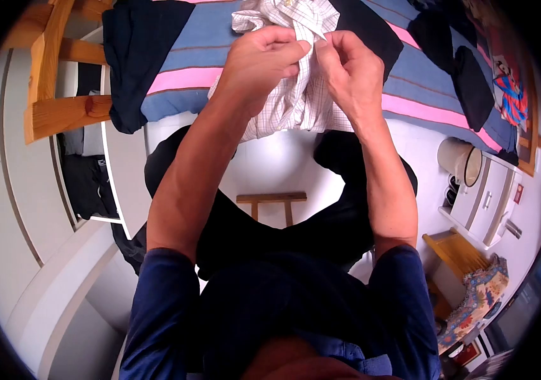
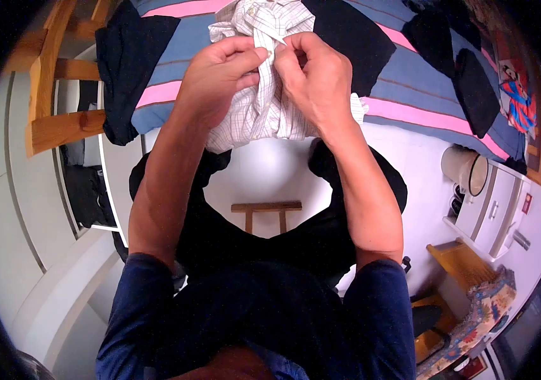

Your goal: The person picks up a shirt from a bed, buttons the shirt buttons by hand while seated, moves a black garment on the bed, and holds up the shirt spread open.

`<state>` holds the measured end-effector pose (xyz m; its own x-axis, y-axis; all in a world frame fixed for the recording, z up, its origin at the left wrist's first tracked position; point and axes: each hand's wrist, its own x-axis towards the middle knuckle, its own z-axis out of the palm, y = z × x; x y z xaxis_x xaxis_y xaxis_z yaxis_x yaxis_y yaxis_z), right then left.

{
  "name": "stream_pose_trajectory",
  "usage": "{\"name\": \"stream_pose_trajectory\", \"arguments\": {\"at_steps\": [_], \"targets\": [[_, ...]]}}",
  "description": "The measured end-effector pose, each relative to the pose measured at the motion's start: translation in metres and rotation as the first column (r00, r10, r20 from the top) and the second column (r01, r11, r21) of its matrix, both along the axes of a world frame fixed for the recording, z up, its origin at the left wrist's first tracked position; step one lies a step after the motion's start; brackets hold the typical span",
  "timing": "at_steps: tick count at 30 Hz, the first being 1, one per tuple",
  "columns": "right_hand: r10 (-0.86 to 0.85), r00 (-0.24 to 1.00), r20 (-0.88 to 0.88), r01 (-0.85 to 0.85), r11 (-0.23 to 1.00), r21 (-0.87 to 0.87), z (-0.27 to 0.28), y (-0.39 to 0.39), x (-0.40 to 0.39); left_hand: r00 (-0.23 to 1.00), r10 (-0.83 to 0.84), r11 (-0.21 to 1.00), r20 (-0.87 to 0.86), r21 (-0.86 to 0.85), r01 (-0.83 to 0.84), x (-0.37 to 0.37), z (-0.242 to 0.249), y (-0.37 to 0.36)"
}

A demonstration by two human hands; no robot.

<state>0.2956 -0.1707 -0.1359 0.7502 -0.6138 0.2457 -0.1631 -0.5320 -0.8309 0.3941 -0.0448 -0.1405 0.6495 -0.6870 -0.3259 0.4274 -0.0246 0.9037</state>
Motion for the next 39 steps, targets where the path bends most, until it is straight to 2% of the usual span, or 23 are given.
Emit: {"name": "stream_pose_trajectory", "arguments": {"at_steps": [3, 5, 6, 7, 8, 9, 12, 18, 21, 25, 30, 34, 36, 37, 39], "targets": [[0.011, 1.0, -0.024, -0.009, 0.997, 0.073, -0.002, -0.004, -0.002, 0.998, -0.025, 0.999, 0.065, -0.025, 0.027, -0.002, 0.0, -0.001], [0.036, 0.999, -0.004, -0.034, 0.971, 0.238, 0.0, -0.009, -0.002, 0.996, -0.029, 0.999, 0.084, -0.02, 0.031, 0.0, -0.004, 0.0], [0.048, 0.999, -0.013, -0.044, 0.972, 0.231, 0.001, -0.01, -0.003, 0.993, -0.048, 0.999, 0.112, -0.005, 0.049, 0.0, -0.005, 0.001], [0.062, 0.998, -0.018, -0.054, 0.949, 0.309, 0.002, -0.012, -0.004, 0.994, -0.037, 0.999, 0.104, -0.013, 0.039, 0.0, -0.004, 0.001], [0.076, 0.997, -0.023, -0.062, 0.921, 0.386, 0.004, -0.014, -0.005, 0.982, -0.057, 0.997, 0.178, 0.054, 0.048, 0.001, -0.001, 0.002], [0.084, 0.996, -0.031, -0.067, 0.923, 0.38, 0.003, -0.016, -0.005, 0.965, -0.083, 0.991, 0.25, 0.124, 0.053, 0.001, 0.001, 0.003], [0.065, 0.998, -0.021, -0.054, 0.942, 0.331, 0.001, -0.019, -0.005, 0.953, -0.045, 0.991, 0.299, 0.136, 0.004, 0.003, -0.007, 0.002], [0.023, 1.0, 0.022, -0.028, 0.958, 0.287, 0.006, -0.009, -0.005, 0.967, -0.026, 0.992, 0.252, 0.129, -0.007, 0.002, -0.005, 0.001], [0.037, 0.998, 0.05, -0.051, 0.949, 0.31, 0.006, -0.004, -0.006, 0.963, -0.017, 0.993, 0.27, 0.115, -0.014, -0.001, -0.003, 0.0], [0.048, 0.999, 0.004, -0.046, 0.932, 0.359, 0.008, -0.003, -0.006, 0.961, -0.052, 0.995, 0.272, 0.099, 0.025, 0.0, -0.003, 0.001], [0.061, 0.998, 0.006, -0.06, 0.955, 0.291, 0.002, -0.008, -0.005, 0.989, -0.074, 0.996, 0.127, 0.051, 0.068, 0.001, -0.002, 0.002], [0.071, 0.996, -0.046, -0.054, 0.952, 0.303, 0.006, -0.006, -0.006, 0.992, -0.052, 0.997, 0.117, 0.071, 0.044, 0.001, -0.001, 0.002], [0.08, 0.994, -0.075, -0.051, 0.943, 0.33, 0.008, -0.006, -0.006, 0.973, -0.021, 0.993, 0.231, 0.114, -0.006, 0.0, -0.003, 0.001], [0.086, 0.993, -0.083, -0.054, 0.943, 0.329, 0.007, -0.007, -0.006, 0.973, -0.02, 0.993, 0.231, 0.114, -0.007, -0.001, -0.004, 0.0], [0.093, 0.991, -0.091, -0.058, 0.943, 0.327, 0.007, -0.007, -0.007, 0.924, 0.002, 0.988, 0.382, 0.14, -0.06, -0.002, -0.005, 0.0]]}}
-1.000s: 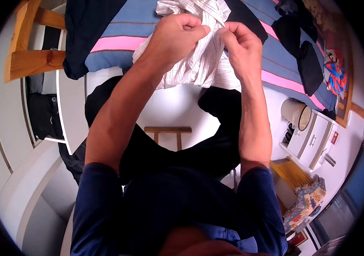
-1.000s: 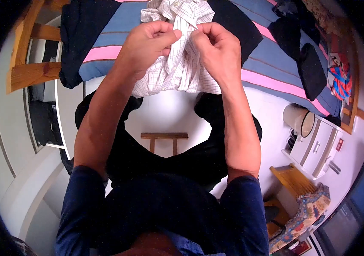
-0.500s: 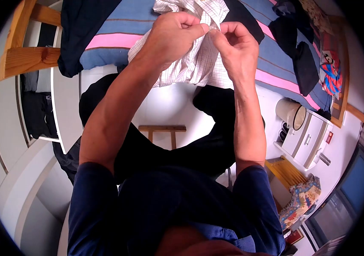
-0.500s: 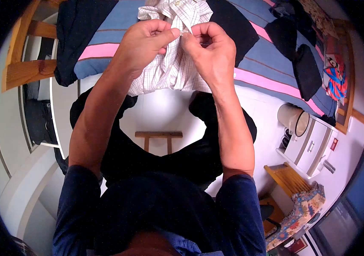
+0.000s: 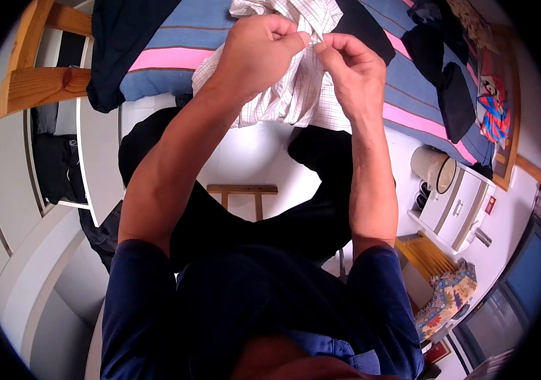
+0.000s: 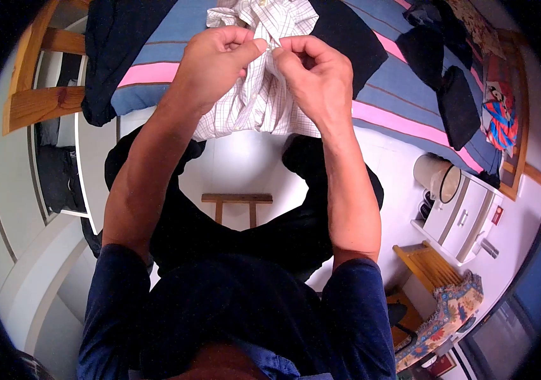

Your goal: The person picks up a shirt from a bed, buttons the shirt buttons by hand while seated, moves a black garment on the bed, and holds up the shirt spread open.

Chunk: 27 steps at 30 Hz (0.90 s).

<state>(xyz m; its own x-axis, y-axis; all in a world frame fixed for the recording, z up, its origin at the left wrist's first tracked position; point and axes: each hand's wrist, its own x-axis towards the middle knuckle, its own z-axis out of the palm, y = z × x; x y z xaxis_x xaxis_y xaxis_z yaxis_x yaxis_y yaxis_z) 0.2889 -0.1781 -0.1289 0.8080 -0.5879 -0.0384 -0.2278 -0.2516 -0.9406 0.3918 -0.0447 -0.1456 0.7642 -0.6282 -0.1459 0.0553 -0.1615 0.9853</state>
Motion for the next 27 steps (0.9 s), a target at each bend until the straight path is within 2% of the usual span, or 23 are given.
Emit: {"name": "stream_pose_trajectory", "arguments": {"at_steps": [6, 8, 10, 12, 14, 15, 18, 20, 22, 24, 26, 27], "targets": [[0.038, 0.999, 0.038, -0.038, 0.999, -0.01, -0.002, 0.0, -0.002, 0.998, 0.024, 0.997, 0.053, 0.065, -0.028, 0.002, -0.002, -0.001], [0.098, 0.982, 0.162, -0.119, 0.985, 0.124, 0.002, 0.0, -0.002, 0.997, 0.017, 0.997, 0.07, 0.068, -0.022, 0.002, -0.002, 0.0], [0.109, 0.983, 0.15, -0.134, 0.976, 0.17, 0.005, 0.0, -0.001, 0.996, 0.007, 0.997, 0.088, 0.07, -0.014, 0.004, -0.003, 0.001], [0.121, 0.983, 0.138, -0.149, 0.965, 0.215, 0.004, -0.002, -0.001, 0.997, -0.072, 0.997, -0.003, 0.01, 0.072, 0.006, -0.003, 0.004], [0.191, 0.969, 0.155, -0.213, 0.966, 0.147, -0.001, -0.004, -0.002, 0.992, -0.105, 0.994, -0.066, 0.001, 0.106, 0.008, -0.003, 0.005], [0.189, 0.97, 0.156, -0.212, 0.966, 0.148, -0.002, -0.004, -0.003, 0.982, -0.14, 0.99, -0.127, -0.012, 0.139, 0.008, -0.002, 0.006], [0.173, 0.97, 0.171, -0.194, 0.974, 0.12, -0.003, -0.003, -0.003, 0.972, -0.167, 0.985, -0.165, 0.012, 0.171, 0.013, 0.002, 0.008], [0.189, 0.973, 0.13, -0.172, 0.977, -0.128, -0.006, -0.004, -0.003, 0.964, -0.179, 0.984, -0.199, -0.013, 0.18, 0.015, -0.001, 0.008], [0.174, 0.975, 0.141, -0.154, 0.978, -0.141, -0.005, -0.002, -0.003, 0.954, -0.191, 0.981, -0.231, -0.037, 0.188, 0.016, -0.001, 0.008], [0.158, 0.976, 0.151, -0.135, 0.979, -0.155, -0.005, 0.001, -0.004, 0.927, -0.173, 0.982, -0.332, -0.129, 0.137, 0.016, 0.0, 0.007], [0.157, 0.969, 0.191, -0.104, 0.96, -0.26, -0.005, 0.003, -0.005, 0.911, -0.191, 0.979, -0.365, -0.14, 0.149, 0.017, 0.001, 0.008], [0.155, 0.969, 0.191, -0.103, 0.96, -0.26, -0.006, 0.003, -0.005, 0.894, -0.207, 0.976, -0.398, -0.15, 0.159, 0.017, 0.001, 0.008]]}}
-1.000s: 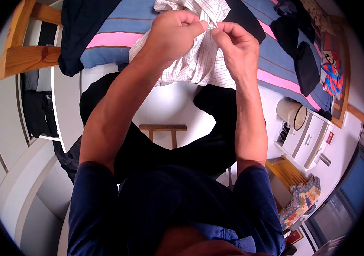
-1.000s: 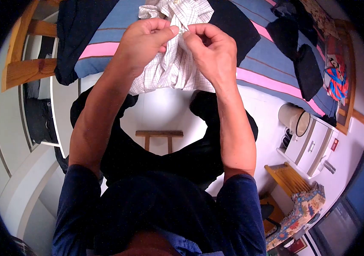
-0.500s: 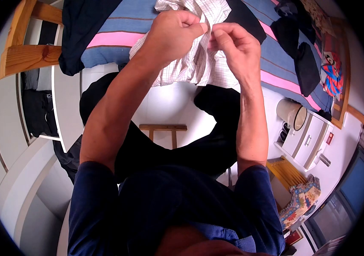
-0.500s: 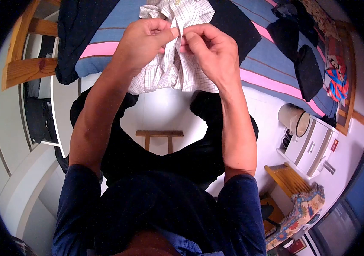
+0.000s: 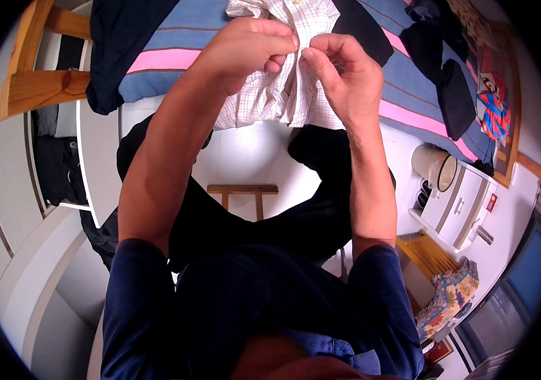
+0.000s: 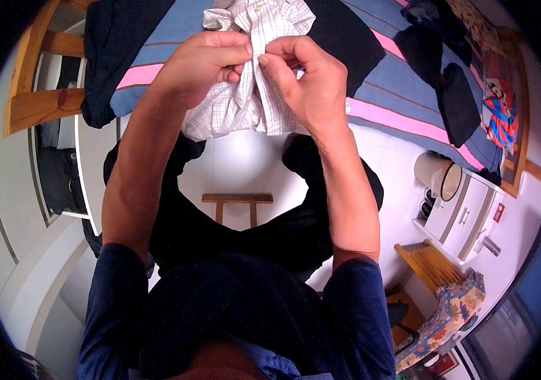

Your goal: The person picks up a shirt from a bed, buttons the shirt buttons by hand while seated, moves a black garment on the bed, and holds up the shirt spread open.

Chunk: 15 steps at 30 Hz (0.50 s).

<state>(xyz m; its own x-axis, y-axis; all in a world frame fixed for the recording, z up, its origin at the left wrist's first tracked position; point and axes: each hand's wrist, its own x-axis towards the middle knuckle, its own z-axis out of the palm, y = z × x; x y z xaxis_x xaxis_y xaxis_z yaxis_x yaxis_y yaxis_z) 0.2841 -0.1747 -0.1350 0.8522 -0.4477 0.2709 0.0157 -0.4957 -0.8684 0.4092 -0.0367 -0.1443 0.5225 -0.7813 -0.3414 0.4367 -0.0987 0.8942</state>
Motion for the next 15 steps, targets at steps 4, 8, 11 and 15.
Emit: {"name": "stream_pose_trajectory", "arguments": {"at_steps": [4, 8, 11, 15], "targets": [[-0.001, 0.997, 0.074, 0.013, 0.987, -0.161, -0.0024, -0.0011, 0.0014, 1.0, -0.019, 0.999, 0.022, 0.045, 0.018, -0.0001, 0.0008, -0.0008], [0.017, 0.993, 0.114, 0.015, 0.961, -0.275, -0.0006, -0.0033, 0.0024, 1.0, -0.006, 1.0, 0.03, 0.013, 0.006, 0.0011, -0.0013, -0.001], [0.032, 0.989, 0.146, 0.01, 0.96, -0.278, 0.0002, -0.0043, 0.0022, 0.998, -0.014, 1.0, 0.055, -0.011, 0.014, 0.0031, -0.0024, 0.0003], [0.041, 0.984, 0.173, 0.012, 0.954, -0.298, -0.0012, -0.0048, 0.0029, 0.988, -0.05, 0.999, 0.148, 0.004, 0.05, 0.0047, -0.0027, 0.0022]]}}
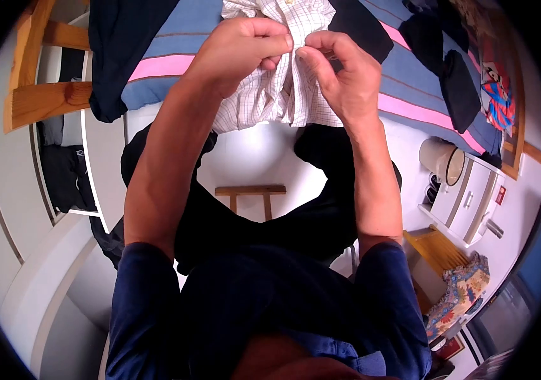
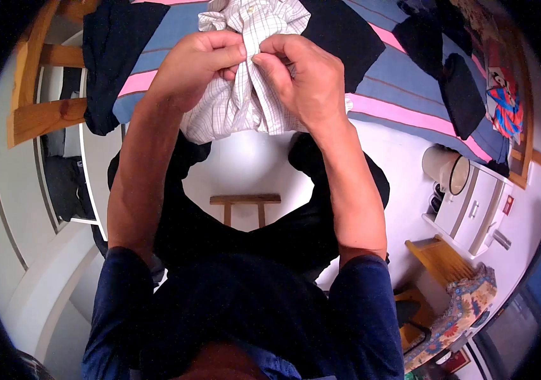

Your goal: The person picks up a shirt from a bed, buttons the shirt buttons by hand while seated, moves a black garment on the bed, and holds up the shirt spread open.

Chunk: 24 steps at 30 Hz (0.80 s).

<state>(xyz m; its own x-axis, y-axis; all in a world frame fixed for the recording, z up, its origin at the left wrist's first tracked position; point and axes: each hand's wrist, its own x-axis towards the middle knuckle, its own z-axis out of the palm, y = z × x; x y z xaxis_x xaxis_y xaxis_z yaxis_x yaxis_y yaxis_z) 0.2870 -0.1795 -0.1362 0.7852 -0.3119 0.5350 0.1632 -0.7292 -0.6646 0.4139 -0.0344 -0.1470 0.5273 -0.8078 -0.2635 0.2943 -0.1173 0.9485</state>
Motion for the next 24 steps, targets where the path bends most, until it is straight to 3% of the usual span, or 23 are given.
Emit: {"name": "stream_pose_trajectory", "arguments": {"at_steps": [6, 9, 11, 14, 22, 24], "targets": [[-0.03, 0.995, -0.096, 0.023, 0.997, -0.073, -0.003, 0.003, -0.003, 0.997, 0.005, 0.998, 0.071, 0.064, -0.01, -0.001, 0.003, 0.001], [-0.038, 0.989, -0.145, 0.05, 0.996, 0.075, -0.002, 0.003, -0.005, 0.998, 0.065, 0.996, 0.018, 0.062, -0.066, -0.005, 0.006, -0.002], [0.005, 0.966, -0.26, 0.1, 0.916, 0.389, -0.002, 0.002, -0.006, 0.998, 0.066, 0.996, -0.005, 0.061, -0.065, -0.007, 0.008, -0.003], [-0.002, 0.956, -0.293, 0.146, 0.87, 0.471, 0.003, 0.003, -0.005, 0.998, 0.058, 0.996, -0.004, 0.061, -0.058, -0.01, 0.009, -0.004], [-0.179, 0.955, -0.237, 0.233, 0.946, 0.224, -0.001, 0.011, -0.001, 0.995, 0.078, 0.994, 0.064, 0.073, -0.083, -0.018, 0.015, -0.009], [-0.205, 0.954, -0.219, 0.241, 0.959, 0.152, 0.0, 0.016, -0.001, 0.987, 0.044, 0.994, 0.158, 0.092, -0.059, -0.018, 0.009, -0.009]]}}
